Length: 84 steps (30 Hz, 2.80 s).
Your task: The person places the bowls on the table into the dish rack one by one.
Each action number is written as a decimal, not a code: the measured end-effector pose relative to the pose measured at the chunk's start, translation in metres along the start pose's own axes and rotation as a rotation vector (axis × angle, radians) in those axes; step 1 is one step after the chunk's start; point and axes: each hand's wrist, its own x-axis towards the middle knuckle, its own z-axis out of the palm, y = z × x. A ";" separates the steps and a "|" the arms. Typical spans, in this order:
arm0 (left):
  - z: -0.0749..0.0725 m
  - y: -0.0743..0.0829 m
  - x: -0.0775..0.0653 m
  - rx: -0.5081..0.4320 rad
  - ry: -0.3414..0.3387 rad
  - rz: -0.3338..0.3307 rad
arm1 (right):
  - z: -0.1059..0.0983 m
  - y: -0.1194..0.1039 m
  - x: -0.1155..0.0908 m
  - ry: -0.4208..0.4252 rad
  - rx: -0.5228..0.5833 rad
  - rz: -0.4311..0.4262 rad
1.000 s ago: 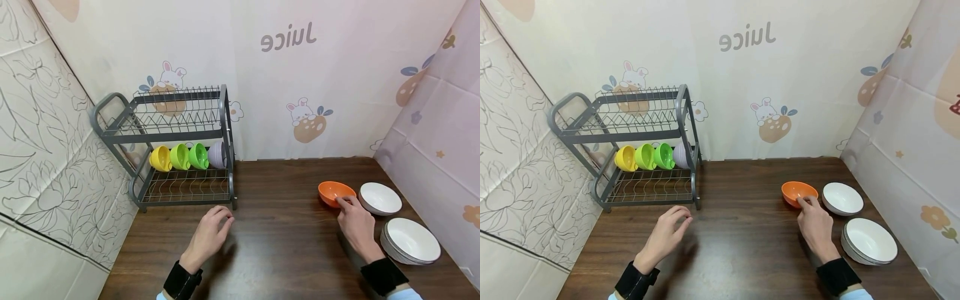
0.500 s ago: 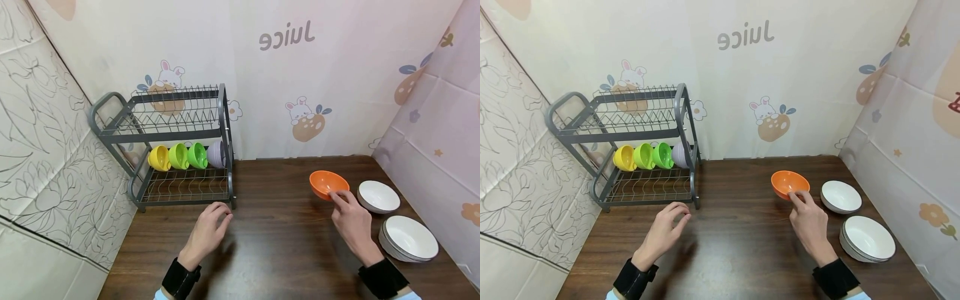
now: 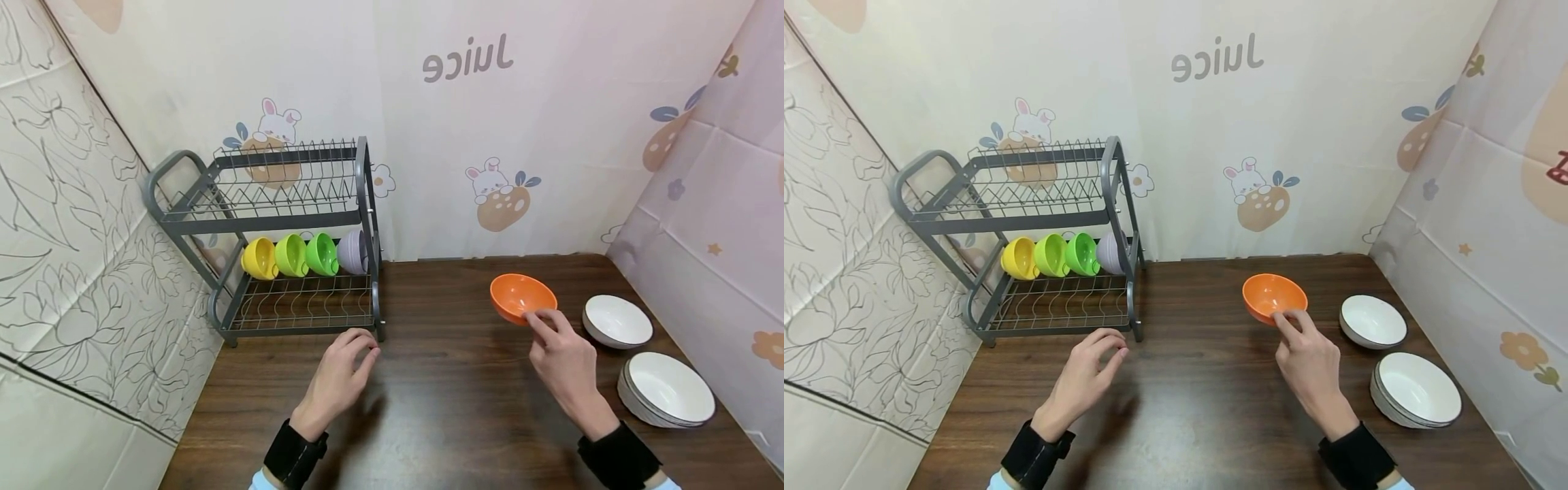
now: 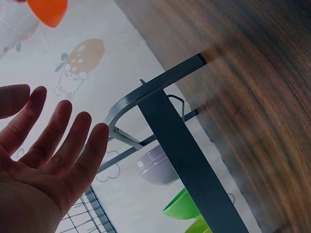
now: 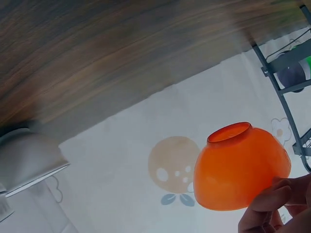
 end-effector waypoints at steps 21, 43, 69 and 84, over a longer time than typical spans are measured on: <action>0.000 0.005 0.007 -0.009 0.016 0.056 | 0.004 -0.035 0.016 -0.006 0.081 -0.071; 0.014 0.022 0.026 -0.137 -0.082 0.126 | 0.021 -0.085 0.023 0.102 0.244 -0.211; 0.024 0.021 0.035 -0.341 -0.054 0.150 | 0.034 -0.132 0.015 0.104 0.456 -0.228; 0.021 0.020 0.033 -0.296 0.007 0.179 | 0.038 -0.138 0.014 0.103 0.481 -0.258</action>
